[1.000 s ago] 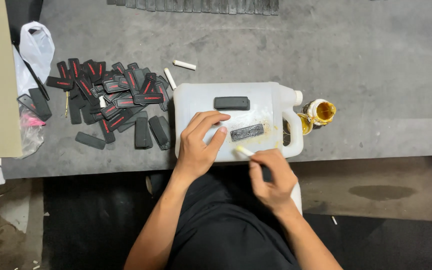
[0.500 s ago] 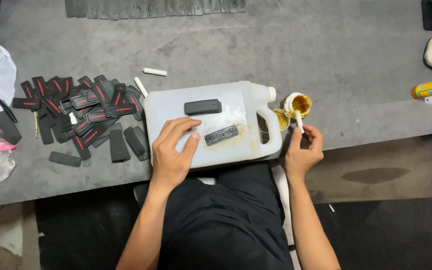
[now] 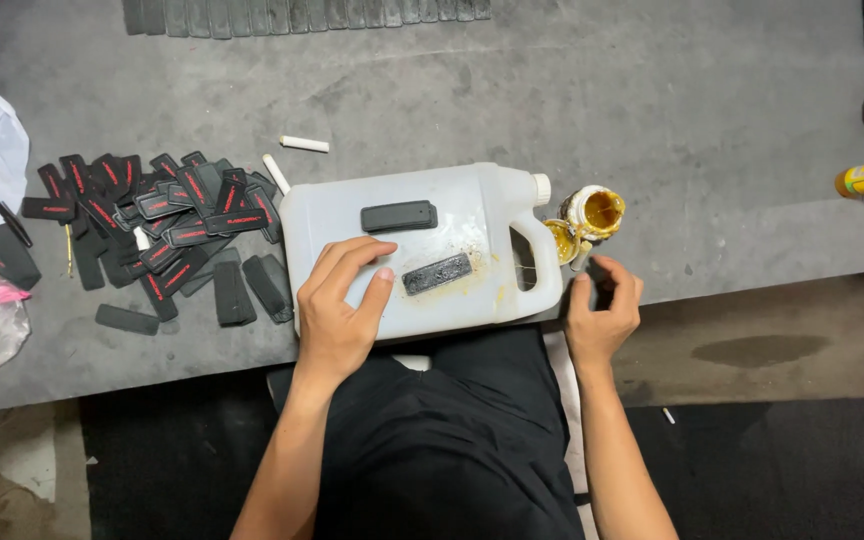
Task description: Applying adhesive to small black labels and attaching them to a surface
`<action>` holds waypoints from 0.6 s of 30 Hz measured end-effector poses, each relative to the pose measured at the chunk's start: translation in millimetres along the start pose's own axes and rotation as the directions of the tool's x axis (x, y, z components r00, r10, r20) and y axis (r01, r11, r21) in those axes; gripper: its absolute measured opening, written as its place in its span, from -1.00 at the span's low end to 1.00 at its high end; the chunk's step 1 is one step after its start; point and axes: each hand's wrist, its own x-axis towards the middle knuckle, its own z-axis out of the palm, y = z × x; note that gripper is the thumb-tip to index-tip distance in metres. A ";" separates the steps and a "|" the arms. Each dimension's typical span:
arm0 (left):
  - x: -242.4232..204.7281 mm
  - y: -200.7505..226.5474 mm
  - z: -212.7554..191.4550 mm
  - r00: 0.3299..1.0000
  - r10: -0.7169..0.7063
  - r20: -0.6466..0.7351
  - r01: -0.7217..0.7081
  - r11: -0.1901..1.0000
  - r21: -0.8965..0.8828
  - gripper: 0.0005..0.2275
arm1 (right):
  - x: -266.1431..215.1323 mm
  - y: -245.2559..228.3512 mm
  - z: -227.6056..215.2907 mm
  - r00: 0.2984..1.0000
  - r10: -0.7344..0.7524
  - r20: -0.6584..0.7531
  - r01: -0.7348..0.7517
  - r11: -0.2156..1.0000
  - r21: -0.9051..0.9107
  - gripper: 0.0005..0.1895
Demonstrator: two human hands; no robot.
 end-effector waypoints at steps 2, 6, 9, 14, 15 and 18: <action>-0.2 0.7 0.1 1.000 0.002 -0.011 -0.002 1.000 0.004 -0.85 | 4.8 -12.3 -6.4 1.000 -0.019 -0.014 0.019 1.000 0.019 -0.78; -0.7 2.3 -0.6 1.000 0.027 -0.005 -0.027 1.000 0.010 -0.85 | 24.9 -64.0 -16.1 0.989 -0.143 0.050 0.137 0.985 0.101 -0.79; -1.6 2.7 -0.1 0.999 0.034 0.004 -0.034 0.999 0.004 -0.85 | 44.5 -113.1 -13.4 0.913 -0.318 0.255 0.262 0.938 0.229 -0.72; -1.9 1.3 -2.0 0.999 0.041 -0.002 -0.041 0.999 -0.025 -0.84 | 68.2 -149.0 2.3 0.667 -0.526 0.528 0.527 0.834 0.164 -0.57; -2.2 -0.2 -1.9 0.999 0.047 -0.003 -0.047 0.998 -0.031 -0.84 | 70.5 -149.3 3.2 0.628 -0.522 0.577 0.550 0.823 0.145 -0.59; -2.8 -0.4 -2.9 0.999 0.053 -0.013 -0.053 0.998 -0.038 -0.84 | 75.3 -150.8 2.3 0.572 -0.530 0.626 0.589 0.796 0.135 -0.65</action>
